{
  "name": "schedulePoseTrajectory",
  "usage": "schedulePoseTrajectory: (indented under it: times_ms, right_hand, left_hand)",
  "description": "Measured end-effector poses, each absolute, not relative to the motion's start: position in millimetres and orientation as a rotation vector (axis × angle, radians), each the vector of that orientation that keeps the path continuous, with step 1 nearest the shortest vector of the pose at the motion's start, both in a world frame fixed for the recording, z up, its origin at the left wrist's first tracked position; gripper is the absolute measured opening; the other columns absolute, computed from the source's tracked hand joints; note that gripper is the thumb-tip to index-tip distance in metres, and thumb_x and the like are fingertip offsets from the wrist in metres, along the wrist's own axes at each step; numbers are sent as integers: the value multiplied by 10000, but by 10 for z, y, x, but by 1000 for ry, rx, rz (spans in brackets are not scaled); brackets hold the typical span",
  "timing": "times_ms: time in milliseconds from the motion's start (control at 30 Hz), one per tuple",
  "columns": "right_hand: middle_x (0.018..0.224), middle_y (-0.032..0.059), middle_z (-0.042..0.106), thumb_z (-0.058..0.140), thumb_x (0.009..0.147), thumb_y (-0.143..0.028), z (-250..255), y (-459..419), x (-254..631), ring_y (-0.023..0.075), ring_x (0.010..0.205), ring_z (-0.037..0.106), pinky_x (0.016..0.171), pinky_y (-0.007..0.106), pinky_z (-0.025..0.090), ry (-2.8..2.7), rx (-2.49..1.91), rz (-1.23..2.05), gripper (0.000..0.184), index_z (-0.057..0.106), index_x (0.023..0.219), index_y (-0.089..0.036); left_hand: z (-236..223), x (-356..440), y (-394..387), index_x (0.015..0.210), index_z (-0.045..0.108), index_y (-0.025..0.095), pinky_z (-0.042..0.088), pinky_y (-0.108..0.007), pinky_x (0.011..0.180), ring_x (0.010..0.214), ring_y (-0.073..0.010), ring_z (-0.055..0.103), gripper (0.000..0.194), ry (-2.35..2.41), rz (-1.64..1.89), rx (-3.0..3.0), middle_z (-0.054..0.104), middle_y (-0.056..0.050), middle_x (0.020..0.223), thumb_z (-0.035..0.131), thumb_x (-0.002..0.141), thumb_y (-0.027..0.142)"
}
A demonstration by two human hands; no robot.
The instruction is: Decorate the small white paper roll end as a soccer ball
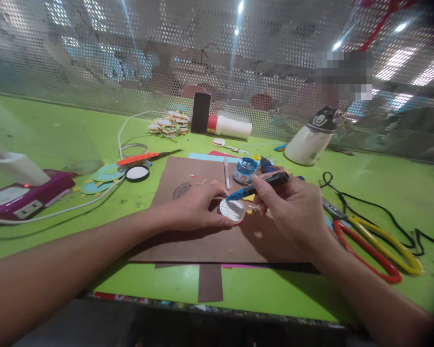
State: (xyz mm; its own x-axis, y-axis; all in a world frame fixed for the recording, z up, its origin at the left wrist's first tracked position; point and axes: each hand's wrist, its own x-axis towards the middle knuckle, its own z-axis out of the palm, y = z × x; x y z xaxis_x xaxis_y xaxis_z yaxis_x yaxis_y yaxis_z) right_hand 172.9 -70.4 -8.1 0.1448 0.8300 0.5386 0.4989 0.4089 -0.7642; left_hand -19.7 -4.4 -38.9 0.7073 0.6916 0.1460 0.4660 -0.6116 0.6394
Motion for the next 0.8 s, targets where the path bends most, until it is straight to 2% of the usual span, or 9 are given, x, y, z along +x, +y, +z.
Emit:
schedulePoseTrajectory:
  times_ms: [800]
  right_hand:
    - [511, -41, 585, 712, 899, -345, -114, -686, 1737, 117, 452, 534, 455, 242, 431, -1533, -1228, 352, 249, 659, 694, -214]
  left_hand:
    - [-399, -197, -38, 1147, 653, 183, 458, -392, 922, 1075, -270, 596, 521, 870, 519, 2321, 668, -90, 1163, 769, 787, 541]
